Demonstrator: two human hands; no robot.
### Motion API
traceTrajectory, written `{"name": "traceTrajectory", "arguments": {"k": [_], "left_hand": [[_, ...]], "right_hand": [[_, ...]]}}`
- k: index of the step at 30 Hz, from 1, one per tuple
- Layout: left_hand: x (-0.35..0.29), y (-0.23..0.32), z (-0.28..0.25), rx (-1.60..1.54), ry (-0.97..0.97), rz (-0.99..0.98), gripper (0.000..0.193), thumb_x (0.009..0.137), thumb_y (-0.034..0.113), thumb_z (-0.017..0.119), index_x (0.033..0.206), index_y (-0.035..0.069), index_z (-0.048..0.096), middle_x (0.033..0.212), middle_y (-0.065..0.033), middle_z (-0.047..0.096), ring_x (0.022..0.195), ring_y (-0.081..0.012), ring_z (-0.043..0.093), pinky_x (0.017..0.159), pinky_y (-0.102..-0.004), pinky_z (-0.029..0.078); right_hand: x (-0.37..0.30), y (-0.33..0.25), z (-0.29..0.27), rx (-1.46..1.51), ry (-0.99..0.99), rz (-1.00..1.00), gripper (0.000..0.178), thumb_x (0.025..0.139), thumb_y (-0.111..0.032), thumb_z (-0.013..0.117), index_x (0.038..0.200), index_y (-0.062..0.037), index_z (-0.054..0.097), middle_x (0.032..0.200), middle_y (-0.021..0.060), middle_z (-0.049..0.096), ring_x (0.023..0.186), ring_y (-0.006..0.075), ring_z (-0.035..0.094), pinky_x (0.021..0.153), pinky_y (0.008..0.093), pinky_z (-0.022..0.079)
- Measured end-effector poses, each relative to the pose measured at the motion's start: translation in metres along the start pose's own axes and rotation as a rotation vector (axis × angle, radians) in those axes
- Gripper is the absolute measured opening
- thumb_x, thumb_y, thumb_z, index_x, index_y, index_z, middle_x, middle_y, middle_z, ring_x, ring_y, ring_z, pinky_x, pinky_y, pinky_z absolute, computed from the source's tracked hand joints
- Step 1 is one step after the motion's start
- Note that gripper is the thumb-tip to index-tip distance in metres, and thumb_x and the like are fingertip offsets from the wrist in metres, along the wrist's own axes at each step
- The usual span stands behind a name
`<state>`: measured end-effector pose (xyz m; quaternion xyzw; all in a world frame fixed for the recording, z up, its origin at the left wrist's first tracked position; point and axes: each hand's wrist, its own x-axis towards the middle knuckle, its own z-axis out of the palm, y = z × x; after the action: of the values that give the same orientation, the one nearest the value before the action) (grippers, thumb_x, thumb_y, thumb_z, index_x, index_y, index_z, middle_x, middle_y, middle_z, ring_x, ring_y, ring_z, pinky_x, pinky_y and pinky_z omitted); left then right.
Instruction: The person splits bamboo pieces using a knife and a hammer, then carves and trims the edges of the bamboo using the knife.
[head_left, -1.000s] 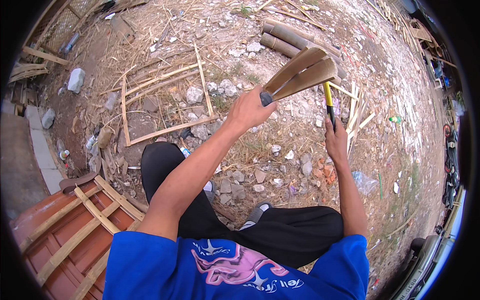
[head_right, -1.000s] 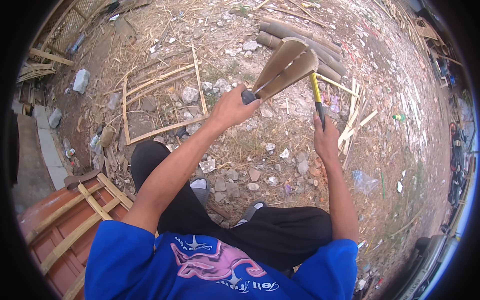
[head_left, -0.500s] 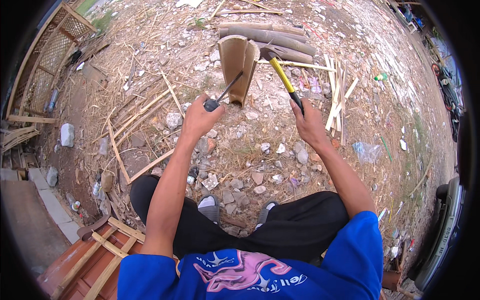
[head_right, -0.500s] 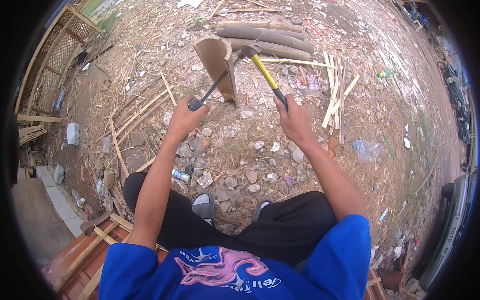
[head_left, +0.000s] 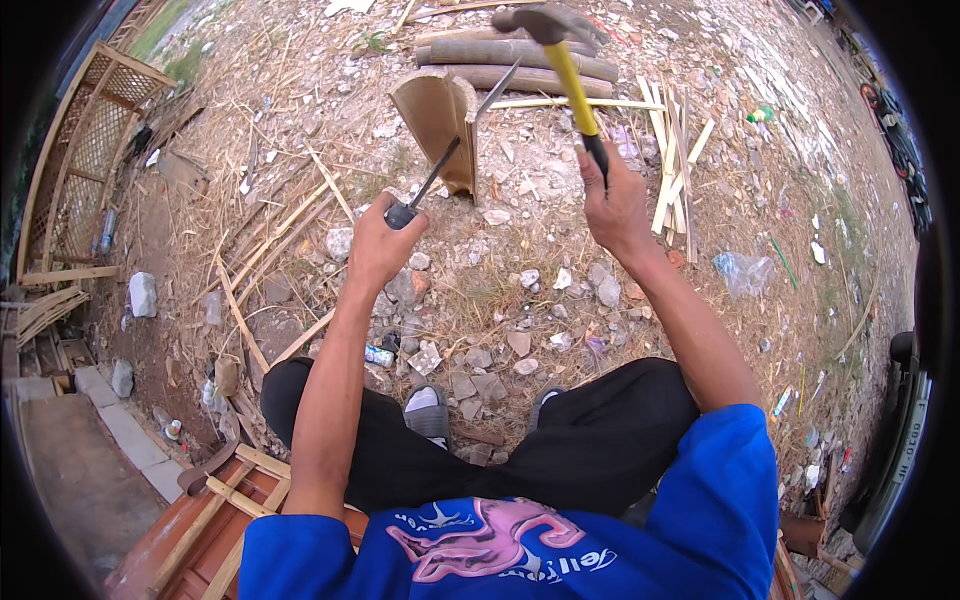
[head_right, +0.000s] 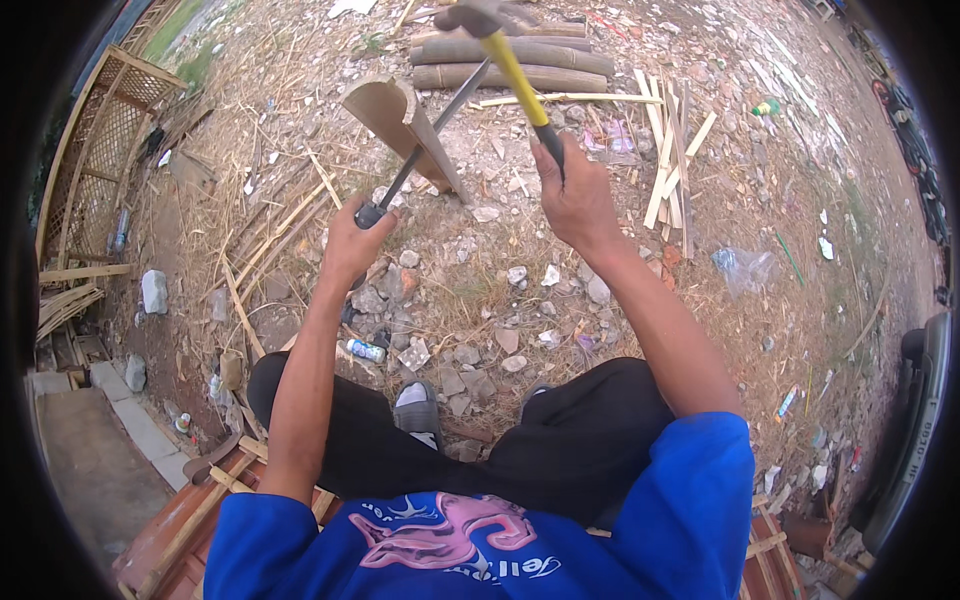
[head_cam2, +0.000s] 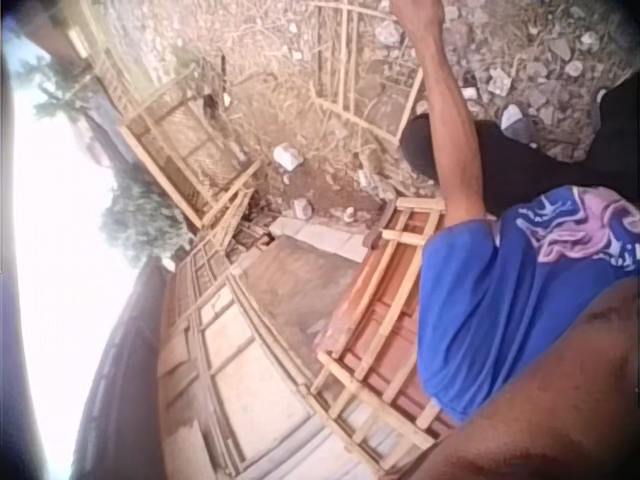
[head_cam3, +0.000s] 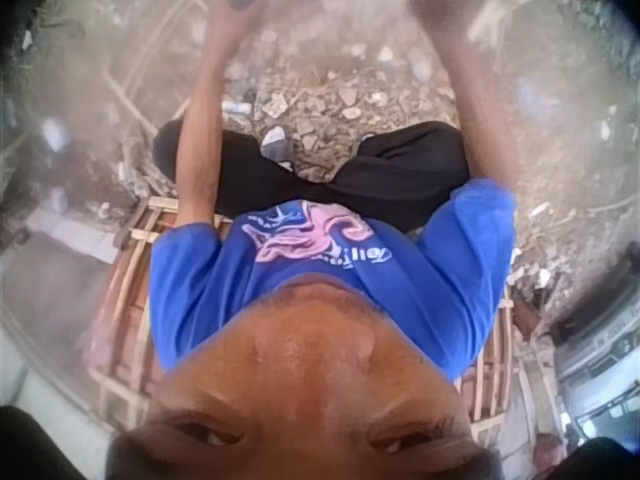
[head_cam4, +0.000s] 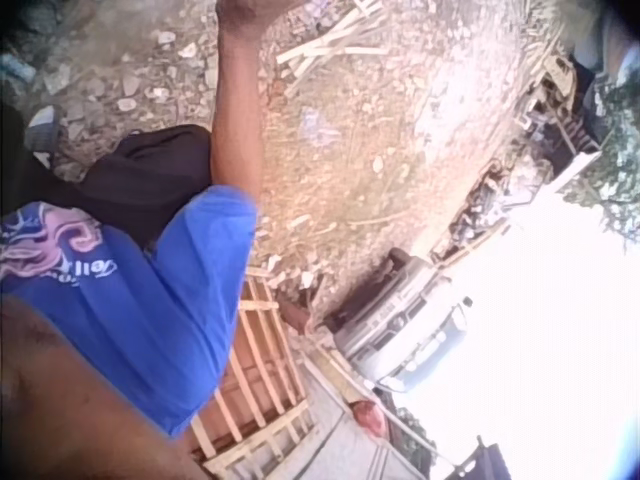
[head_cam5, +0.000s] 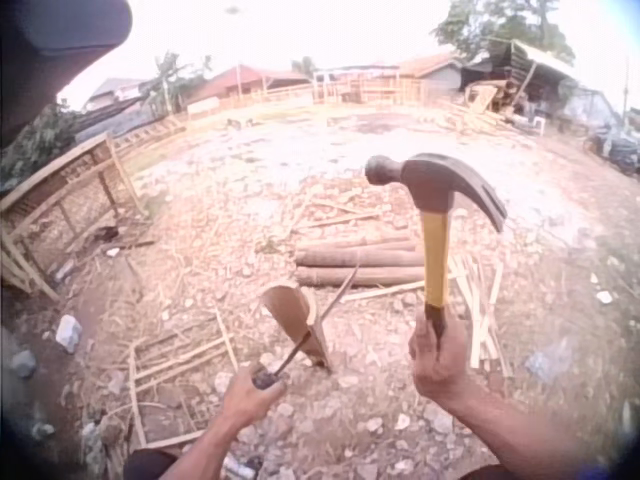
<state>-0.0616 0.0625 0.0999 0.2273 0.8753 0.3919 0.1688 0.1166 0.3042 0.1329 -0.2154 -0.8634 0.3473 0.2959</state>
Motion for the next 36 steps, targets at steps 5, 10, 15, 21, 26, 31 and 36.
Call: {"name": "traceTrajectory", "arguments": {"k": [5,10,15,21,26,31,36], "left_hand": [[0.004,-0.013,0.008,0.030,-0.026,-0.048,0.041,0.077,0.034,0.073,0.088,-0.003,0.059,0.076,-0.0149,0.064,0.069,-0.0250,0.060,0.068,-0.0387,0.048],[0.003,-0.007,0.010,0.015,-0.034,-0.030,0.040,0.077,0.034,0.073,0.086,-0.002,0.058,0.075,-0.0141,0.064,0.068,-0.0237,0.059,0.067,-0.0380,0.047],[0.005,-0.007,0.014,-0.008,-0.058,-0.081,0.040,0.077,0.034,0.073,0.085,-0.002,0.057,0.072,-0.0126,0.062,0.066,-0.0222,0.057,0.065,-0.0373,0.047],[0.002,-0.015,0.009,0.008,-0.019,-0.045,0.040,0.077,0.034,0.072,0.083,-0.002,0.056,0.070,-0.0125,0.061,0.064,-0.0228,0.056,0.063,-0.0385,0.046],[0.000,-0.003,0.008,0.048,-0.050,-0.034,0.041,0.076,0.035,0.072,0.082,-0.002,0.056,0.069,-0.0140,0.060,0.064,-0.0249,0.056,0.063,-0.0398,0.046],[-0.003,-0.028,0.017,0.067,-0.062,-0.033,0.041,0.076,0.035,0.072,0.083,-0.002,0.057,0.069,-0.0151,0.060,0.065,-0.0260,0.057,0.065,-0.0399,0.047],[0.002,-0.017,0.018,0.039,-0.039,-0.052,0.041,0.076,0.036,0.072,0.084,-0.002,0.058,0.072,-0.0162,0.062,0.067,-0.0285,0.059,0.067,-0.0408,0.047]], "right_hand": [[-0.018,0.055,0.012,-0.272,-0.364,0.291,0.042,0.103,-0.039,0.045,0.095,0.0005,0.056,0.064,0.0219,0.058,0.056,0.0380,0.055,0.058,0.0507,0.041],[-0.004,0.018,0.000,-0.009,-0.053,0.122,0.042,0.102,-0.041,0.046,0.090,-0.0017,0.054,0.061,0.0224,0.059,0.057,0.0449,0.058,0.055,0.0534,0.044],[-0.006,0.030,0.019,-0.252,-0.337,0.251,0.041,0.101,-0.040,0.047,0.092,-0.0004,0.055,0.065,0.0239,0.061,0.063,0.0465,0.060,0.060,0.0532,0.045],[0.037,-0.046,-0.019,0.296,0.052,-0.018,0.044,0.103,-0.042,0.047,0.089,-0.0013,0.053,0.056,0.0076,0.048,0.050,0.0152,0.047,0.048,0.0352,0.036],[0.001,0.023,0.010,-0.236,-0.320,0.198,0.035,0.101,-0.034,0.049,0.095,0.0002,0.054,0.068,0.0223,0.062,0.063,0.0374,0.064,0.058,0.0503,0.045],[-0.018,0.085,0.017,-0.203,-0.224,0.440,0.044,0.101,-0.041,0.049,0.092,0.0018,0.057,0.064,0.0193,0.058,0.058,0.0328,0.056,0.058,0.0475,0.041],[-0.010,0.042,0.011,0.010,-0.117,0.194,0.044,0.101,-0.043,0.048,0.091,-0.0007,0.055,0.064,0.0209,0.060,0.060,0.0415,0.059,0.059,0.0506,0.043]]}}
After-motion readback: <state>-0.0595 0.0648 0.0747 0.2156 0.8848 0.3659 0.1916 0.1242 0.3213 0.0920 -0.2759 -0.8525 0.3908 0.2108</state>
